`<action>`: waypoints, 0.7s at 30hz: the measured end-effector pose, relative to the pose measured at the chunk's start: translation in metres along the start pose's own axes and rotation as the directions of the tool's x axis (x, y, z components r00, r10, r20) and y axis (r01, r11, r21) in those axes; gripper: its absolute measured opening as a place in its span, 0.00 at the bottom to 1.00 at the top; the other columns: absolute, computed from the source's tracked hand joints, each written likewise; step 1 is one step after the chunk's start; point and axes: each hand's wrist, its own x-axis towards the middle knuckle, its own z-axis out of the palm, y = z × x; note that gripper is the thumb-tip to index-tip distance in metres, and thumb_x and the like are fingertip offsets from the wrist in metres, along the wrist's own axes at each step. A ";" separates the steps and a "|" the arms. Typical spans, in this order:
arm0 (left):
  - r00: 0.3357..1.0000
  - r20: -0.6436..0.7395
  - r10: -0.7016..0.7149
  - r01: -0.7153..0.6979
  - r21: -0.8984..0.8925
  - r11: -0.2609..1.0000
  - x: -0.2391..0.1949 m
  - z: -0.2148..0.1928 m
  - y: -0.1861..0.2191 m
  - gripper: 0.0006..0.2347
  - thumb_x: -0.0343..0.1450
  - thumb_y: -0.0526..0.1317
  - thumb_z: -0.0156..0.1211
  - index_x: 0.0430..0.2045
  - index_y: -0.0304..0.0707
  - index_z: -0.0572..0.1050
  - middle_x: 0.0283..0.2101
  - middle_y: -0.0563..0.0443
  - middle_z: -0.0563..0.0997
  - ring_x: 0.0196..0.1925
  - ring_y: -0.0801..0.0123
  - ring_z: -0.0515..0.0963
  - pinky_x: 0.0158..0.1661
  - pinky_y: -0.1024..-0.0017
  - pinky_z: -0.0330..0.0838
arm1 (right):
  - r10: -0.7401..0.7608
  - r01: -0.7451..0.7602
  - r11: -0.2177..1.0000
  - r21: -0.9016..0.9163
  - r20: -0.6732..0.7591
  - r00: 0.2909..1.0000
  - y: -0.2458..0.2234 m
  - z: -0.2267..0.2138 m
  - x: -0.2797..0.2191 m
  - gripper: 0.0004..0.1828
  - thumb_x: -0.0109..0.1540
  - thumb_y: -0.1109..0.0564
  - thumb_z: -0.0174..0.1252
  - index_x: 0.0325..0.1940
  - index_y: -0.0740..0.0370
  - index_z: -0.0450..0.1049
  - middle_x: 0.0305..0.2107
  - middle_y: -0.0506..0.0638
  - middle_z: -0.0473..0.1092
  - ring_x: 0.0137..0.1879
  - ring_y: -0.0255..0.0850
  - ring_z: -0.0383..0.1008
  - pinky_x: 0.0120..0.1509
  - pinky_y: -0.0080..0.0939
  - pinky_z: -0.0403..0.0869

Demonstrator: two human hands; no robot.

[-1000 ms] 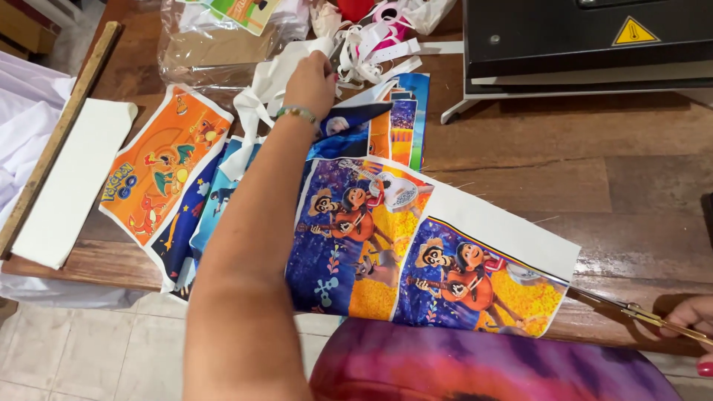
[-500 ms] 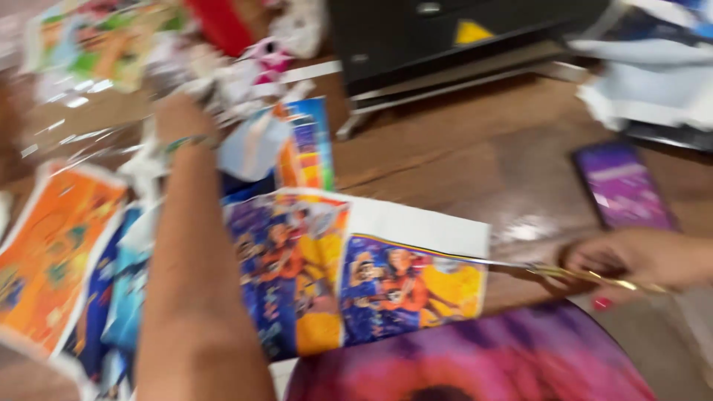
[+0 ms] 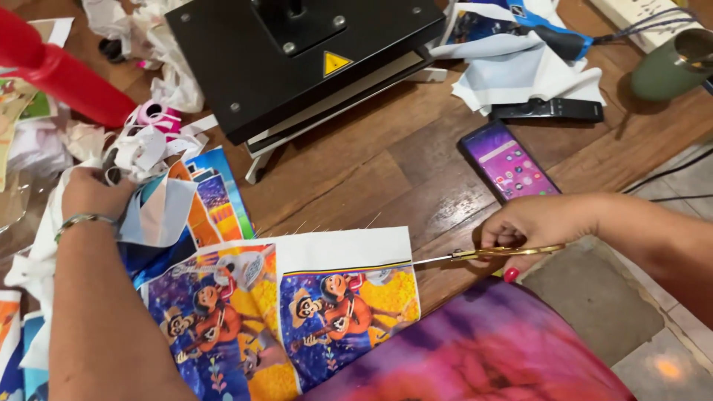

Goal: The person uses gold-handled scissors to trim the white borders off several pieces of printed fabric featuring cartoon characters. They cut along the edges of the designs, separate the cut pieces, and stack them on the wooden table.

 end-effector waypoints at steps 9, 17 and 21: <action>0.981 -0.185 0.058 -0.054 0.027 0.998 -0.087 -0.059 0.110 0.27 0.73 0.40 0.69 0.67 0.32 0.66 0.64 0.27 0.67 0.66 0.38 0.59 0.61 0.42 0.56 | 0.136 -0.150 0.955 -0.257 -0.075 0.988 -0.008 0.002 0.000 0.30 0.46 0.33 0.77 0.47 0.43 0.80 0.26 0.35 0.79 0.30 0.26 0.72 0.36 0.29 0.69; 0.770 0.233 0.594 -0.627 0.456 0.632 -0.297 -0.025 0.123 0.39 0.65 0.67 0.55 0.70 0.50 0.59 0.66 0.48 0.68 0.64 0.57 0.69 0.63 0.53 0.65 | 0.284 -0.451 0.682 -0.575 -0.359 0.889 -0.063 -0.034 -0.079 0.27 0.55 0.32 0.64 0.59 0.15 0.73 0.46 0.21 0.80 0.45 0.21 0.85 0.48 0.29 0.81; 0.610 0.117 0.784 -0.701 0.541 0.465 -0.354 0.030 0.052 0.46 0.57 0.77 0.50 0.71 0.61 0.56 0.76 0.51 0.57 0.75 0.56 0.59 0.68 0.50 0.55 | -0.062 -0.376 0.668 -0.643 -0.551 0.832 0.036 -0.080 -0.099 0.42 0.45 0.34 0.74 0.64 0.20 0.72 0.33 0.28 0.83 0.41 0.27 0.82 0.50 0.31 0.78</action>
